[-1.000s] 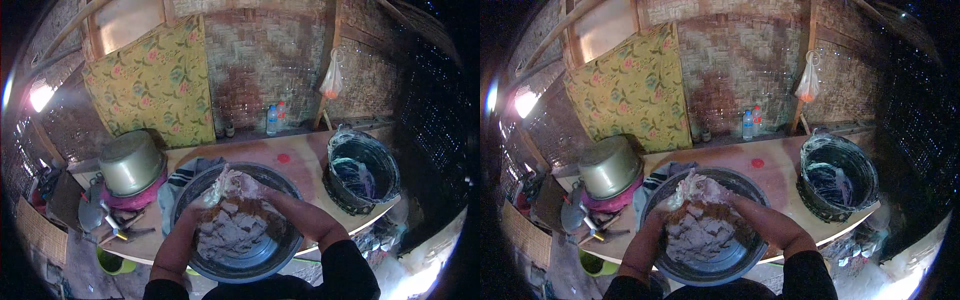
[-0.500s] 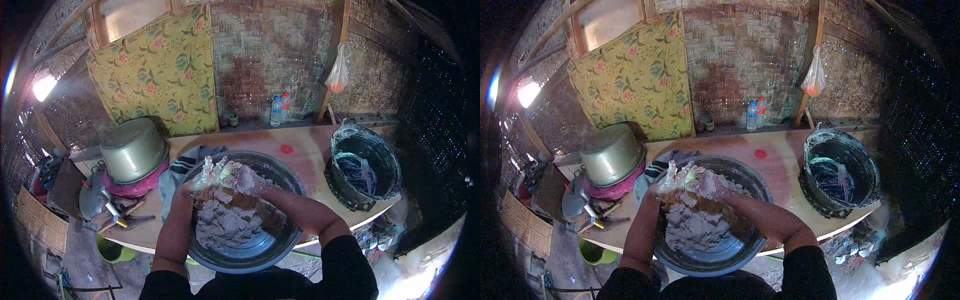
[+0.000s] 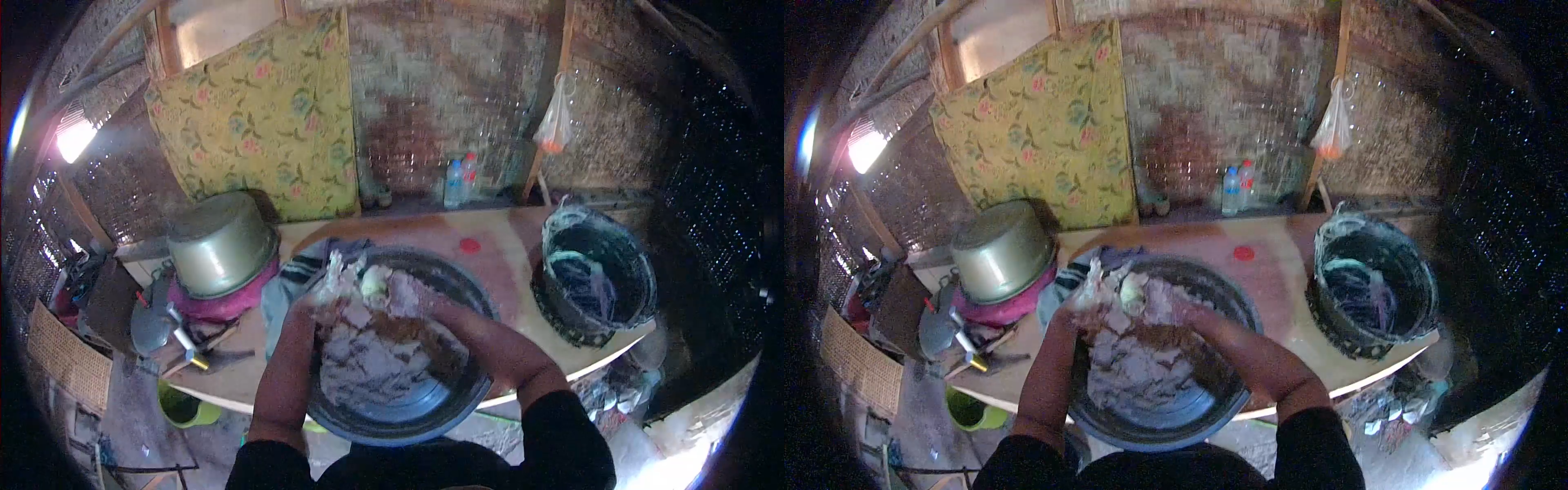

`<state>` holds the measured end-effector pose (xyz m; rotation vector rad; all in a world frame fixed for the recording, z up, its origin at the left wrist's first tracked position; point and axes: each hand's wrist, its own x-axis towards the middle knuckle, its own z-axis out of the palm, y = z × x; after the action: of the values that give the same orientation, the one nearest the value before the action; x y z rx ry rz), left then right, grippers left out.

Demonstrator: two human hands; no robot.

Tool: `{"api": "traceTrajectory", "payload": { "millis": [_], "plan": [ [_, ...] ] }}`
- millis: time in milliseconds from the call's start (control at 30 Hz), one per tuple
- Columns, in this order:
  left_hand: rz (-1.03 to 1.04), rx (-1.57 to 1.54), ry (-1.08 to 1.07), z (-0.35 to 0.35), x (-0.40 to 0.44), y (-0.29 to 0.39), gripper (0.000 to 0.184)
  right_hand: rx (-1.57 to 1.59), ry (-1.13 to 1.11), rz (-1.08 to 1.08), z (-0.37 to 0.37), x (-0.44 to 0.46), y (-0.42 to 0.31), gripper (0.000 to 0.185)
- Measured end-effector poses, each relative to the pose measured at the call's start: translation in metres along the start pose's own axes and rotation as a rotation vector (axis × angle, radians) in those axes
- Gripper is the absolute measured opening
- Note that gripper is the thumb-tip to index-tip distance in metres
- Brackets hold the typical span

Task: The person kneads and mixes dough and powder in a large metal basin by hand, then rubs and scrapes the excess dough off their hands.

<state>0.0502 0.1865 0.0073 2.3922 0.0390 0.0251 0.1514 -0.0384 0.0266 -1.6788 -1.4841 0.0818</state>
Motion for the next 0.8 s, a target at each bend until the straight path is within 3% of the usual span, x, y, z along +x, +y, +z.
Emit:
{"api": "traceTrajectory", "payload": {
  "millis": [33,67,133,200,233,300,333,367,400,433,467,533,567,600,667,733,767,800],
  "plan": [
    [0.049,-0.096,0.095,0.004,0.001,0.001,0.058,-0.019,0.037,-0.140,-0.007,-0.002,0.005,0.036],
    [0.104,-0.174,0.167,0.006,0.004,0.006,0.058,-0.227,0.008,0.059,0.000,-0.001,0.016,0.037],
    [0.165,-0.223,0.229,0.006,0.006,0.013,0.056,0.168,-0.238,0.273,-0.036,0.008,-0.029,0.034],
    [0.176,-0.059,0.226,0.007,0.005,0.019,0.055,0.102,-0.144,-0.043,-0.012,0.006,0.020,0.030],
    [0.192,0.086,0.219,0.005,0.003,0.022,0.054,0.115,-0.112,-0.094,-0.011,0.002,0.026,0.028],
    [0.286,0.473,0.197,0.003,0.000,0.031,0.053,0.414,-0.269,0.179,-0.043,0.000,-0.025,0.026],
    [0.366,0.735,0.215,-0.002,-0.001,0.036,0.052,0.216,-0.298,0.189,-0.048,0.003,-0.031,0.026],
    [0.457,1.144,0.258,-0.002,-0.002,0.039,0.052,0.215,-0.291,0.193,-0.044,0.000,-0.020,0.026],
    [0.468,1.797,0.351,0.000,0.001,0.042,0.051,0.296,-0.333,0.347,-0.039,-0.001,-0.010,0.026],
    [0.484,2.236,0.435,-0.002,0.002,0.045,0.050,0.376,-0.374,0.493,-0.034,0.001,0.001,0.026],
    [0.473,2.400,0.459,-0.003,0.002,0.047,0.050,0.372,-0.370,0.479,-0.035,0.003,-0.004,0.026],
    [0.424,2.595,0.482,-0.003,0.002,0.053,0.048,0.224,-0.265,0.232,-0.042,0.002,-0.013,0.024],
    [0.392,2.652,0.474,-0.004,0.001,0.056,0.048,0.294,-0.394,0.388,-0.056,0.004,-0.034,0.025],
    [0.345,2.710,0.445,-0.005,0.000,0.060,0.047,0.285,-0.394,0.374,-0.056,0.004,-0.032,0.025],
    [0.240,2.813,0.349,-0.005,-0.003,0.067,0.046,0.339,-0.255,0.183,-0.042,-0.002,-0.011,0.028],
    [0.208,2.886,0.291,0.000,0.000,0.073,0.045,0.010,-0.144,-0.058,-0.033,0.001,0.001,0.036],
    [-0.013,3.800,0.005,0.005,0.003,0.074,0.048,0.243,-0.224,0.146,-0.047,0.003,-0.030,0.035],
    [-0.479,4.616,-0.597,0.013,0.004,0.073,0.051,0.348,-0.314,0.313,-0.048,0.003,-0.033,0.035]
  ]
}}
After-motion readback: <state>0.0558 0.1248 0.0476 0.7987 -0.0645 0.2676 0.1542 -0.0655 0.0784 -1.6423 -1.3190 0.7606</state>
